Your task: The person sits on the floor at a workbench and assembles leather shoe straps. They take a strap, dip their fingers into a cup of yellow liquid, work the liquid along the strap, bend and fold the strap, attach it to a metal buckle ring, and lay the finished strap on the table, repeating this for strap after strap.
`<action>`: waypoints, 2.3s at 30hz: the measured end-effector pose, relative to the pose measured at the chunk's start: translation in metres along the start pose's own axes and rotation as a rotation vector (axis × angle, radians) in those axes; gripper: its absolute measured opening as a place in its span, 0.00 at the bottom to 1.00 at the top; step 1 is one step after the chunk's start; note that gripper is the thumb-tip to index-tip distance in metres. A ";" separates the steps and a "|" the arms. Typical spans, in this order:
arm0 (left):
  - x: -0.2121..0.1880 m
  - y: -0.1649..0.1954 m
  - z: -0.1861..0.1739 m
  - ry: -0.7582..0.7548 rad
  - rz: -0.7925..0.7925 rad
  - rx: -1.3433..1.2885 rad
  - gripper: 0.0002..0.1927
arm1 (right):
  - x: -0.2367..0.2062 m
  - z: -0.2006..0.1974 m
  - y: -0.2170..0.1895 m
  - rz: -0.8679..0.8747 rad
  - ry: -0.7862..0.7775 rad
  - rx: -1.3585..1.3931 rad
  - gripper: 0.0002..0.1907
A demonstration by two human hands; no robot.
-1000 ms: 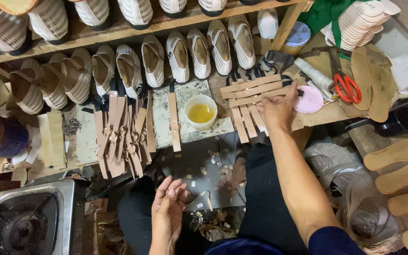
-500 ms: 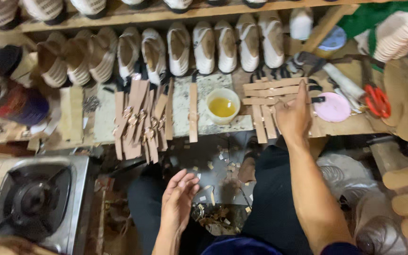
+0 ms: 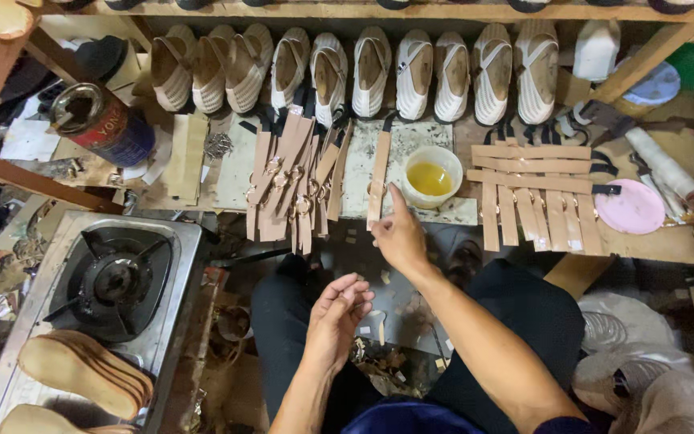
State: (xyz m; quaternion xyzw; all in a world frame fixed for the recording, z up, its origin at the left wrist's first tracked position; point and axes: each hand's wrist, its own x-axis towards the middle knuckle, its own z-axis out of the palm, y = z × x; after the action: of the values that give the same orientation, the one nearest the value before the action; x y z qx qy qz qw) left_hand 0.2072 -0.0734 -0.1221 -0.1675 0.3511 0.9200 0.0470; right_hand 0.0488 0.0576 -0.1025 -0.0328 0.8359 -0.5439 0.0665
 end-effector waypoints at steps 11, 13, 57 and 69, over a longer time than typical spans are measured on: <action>0.017 0.027 -0.001 -0.096 -0.066 0.212 0.18 | -0.104 -0.055 -0.026 -0.559 -0.418 -0.110 0.39; 0.017 0.024 -0.001 -0.070 -0.071 0.311 0.16 | -0.099 -0.070 -0.027 -0.540 -0.525 -0.167 0.39; 0.004 0.012 0.045 0.031 0.139 0.081 0.20 | -0.112 -0.082 -0.016 -0.956 0.051 -0.554 0.27; -0.002 0.025 0.044 -0.051 0.021 -0.090 0.19 | -0.112 -0.086 -0.004 -0.825 0.075 -0.560 0.27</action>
State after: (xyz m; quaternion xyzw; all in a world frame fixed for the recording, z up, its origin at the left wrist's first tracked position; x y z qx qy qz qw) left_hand 0.1919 -0.0626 -0.0751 -0.1423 0.3096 0.9394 0.0386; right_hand 0.1469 0.1482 -0.0564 -0.3577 0.8690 -0.2804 -0.1958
